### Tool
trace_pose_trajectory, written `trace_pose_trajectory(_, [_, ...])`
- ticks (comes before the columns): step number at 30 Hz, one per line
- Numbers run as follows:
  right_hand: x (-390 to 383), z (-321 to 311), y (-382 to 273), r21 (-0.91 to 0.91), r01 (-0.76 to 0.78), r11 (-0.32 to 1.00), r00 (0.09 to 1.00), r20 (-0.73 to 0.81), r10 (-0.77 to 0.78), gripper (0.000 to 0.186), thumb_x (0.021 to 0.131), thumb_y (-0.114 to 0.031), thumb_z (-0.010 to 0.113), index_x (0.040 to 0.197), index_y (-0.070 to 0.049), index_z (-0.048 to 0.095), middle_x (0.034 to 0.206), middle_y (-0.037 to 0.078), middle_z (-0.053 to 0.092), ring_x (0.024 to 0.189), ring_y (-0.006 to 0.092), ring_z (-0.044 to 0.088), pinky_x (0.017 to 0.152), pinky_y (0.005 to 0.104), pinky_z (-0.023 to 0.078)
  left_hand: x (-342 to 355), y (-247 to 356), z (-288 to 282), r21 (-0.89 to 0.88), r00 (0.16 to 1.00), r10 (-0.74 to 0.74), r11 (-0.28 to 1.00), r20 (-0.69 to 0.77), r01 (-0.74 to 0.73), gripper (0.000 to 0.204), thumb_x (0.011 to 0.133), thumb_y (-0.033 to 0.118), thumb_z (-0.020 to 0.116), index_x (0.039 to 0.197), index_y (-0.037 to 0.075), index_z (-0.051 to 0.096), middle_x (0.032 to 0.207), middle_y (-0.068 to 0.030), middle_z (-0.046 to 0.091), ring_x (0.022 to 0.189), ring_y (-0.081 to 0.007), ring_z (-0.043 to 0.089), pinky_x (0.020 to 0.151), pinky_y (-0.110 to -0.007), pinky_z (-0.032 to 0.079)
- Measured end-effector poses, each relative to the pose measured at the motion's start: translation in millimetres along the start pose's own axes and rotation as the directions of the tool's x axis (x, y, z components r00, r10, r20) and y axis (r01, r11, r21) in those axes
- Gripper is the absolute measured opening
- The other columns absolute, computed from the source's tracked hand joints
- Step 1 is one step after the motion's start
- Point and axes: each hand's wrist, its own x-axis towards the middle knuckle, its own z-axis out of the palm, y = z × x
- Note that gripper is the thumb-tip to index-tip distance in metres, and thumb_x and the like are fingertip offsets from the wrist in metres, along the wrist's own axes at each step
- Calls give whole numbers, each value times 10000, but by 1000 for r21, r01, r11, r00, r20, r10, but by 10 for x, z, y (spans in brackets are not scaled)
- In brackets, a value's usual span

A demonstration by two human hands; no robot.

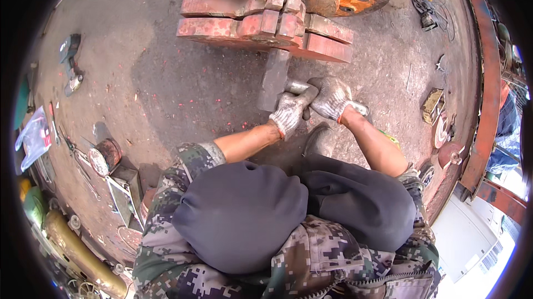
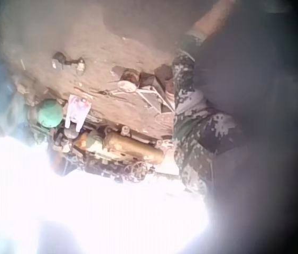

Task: The person is repairing a large piece of machinery, using a hammer to adjust and secure metal components. They are working on a rusty, orange-colored machine part, possibly a brake assembly, and using various tools to manipulate and fix the parts.

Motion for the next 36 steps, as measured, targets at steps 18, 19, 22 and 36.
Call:
trace_pose_trajectory(18, [-57, 276, 516, 403, -224, 888, 925, 373, 64, 451, 709, -320, 787, 976, 38, 720, 715, 142, 697, 633, 229, 687, 595, 405, 519, -840, 742, -883, 657, 838, 439, 533, 324, -533, 347, 1043, 243, 645, 1257, -29, 625, 957, -118, 717, 909, -184, 688, 840, -339, 546])
trace_pose_trajectory(19, [-63, 288, 562, 508, -226, 831, 929, 369, 27, 436, 715, -313, 795, 947, 47, 715, 691, 108, 680, 610, 192, 670, 570, 385, 514, -822, 862, -938, 618, 685, 709, 466, 166, -633, 336, 1075, 251, 590, 1259, -29, 618, 954, -105, 705, 907, -189, 676, 854, -346, 539])
trace_pose_trajectory(22, [-70, 218, 550, 529, -354, 771, 877, 473, 78, 346, 720, -280, 793, 867, 23, 712, 674, 79, 671, 570, 169, 646, 528, 346, 495, -562, 1367, -1177, 777, 146, 983, 180, -115, -603, 399, 1134, 289, 466, 1338, -34, 580, 1157, -139, 661, 1067, -217, 632, 1000, -401, 498])
trace_pose_trajectory(36, [-557, -166, 371, 576, 302, 759, 667, -697, 263, 482, 1085, -252, 597, 1477, 18, 523, 1393, 171, 631, 1281, 209, 592, 1122, 387, 455, 286, 2187, -1049, 783, 93, 972, 230, -217, -578, 319, 1089, 176, 510, 1217, -53, 690, 1211, -171, 719, 1109, -270, 665, 1007, -390, 505])
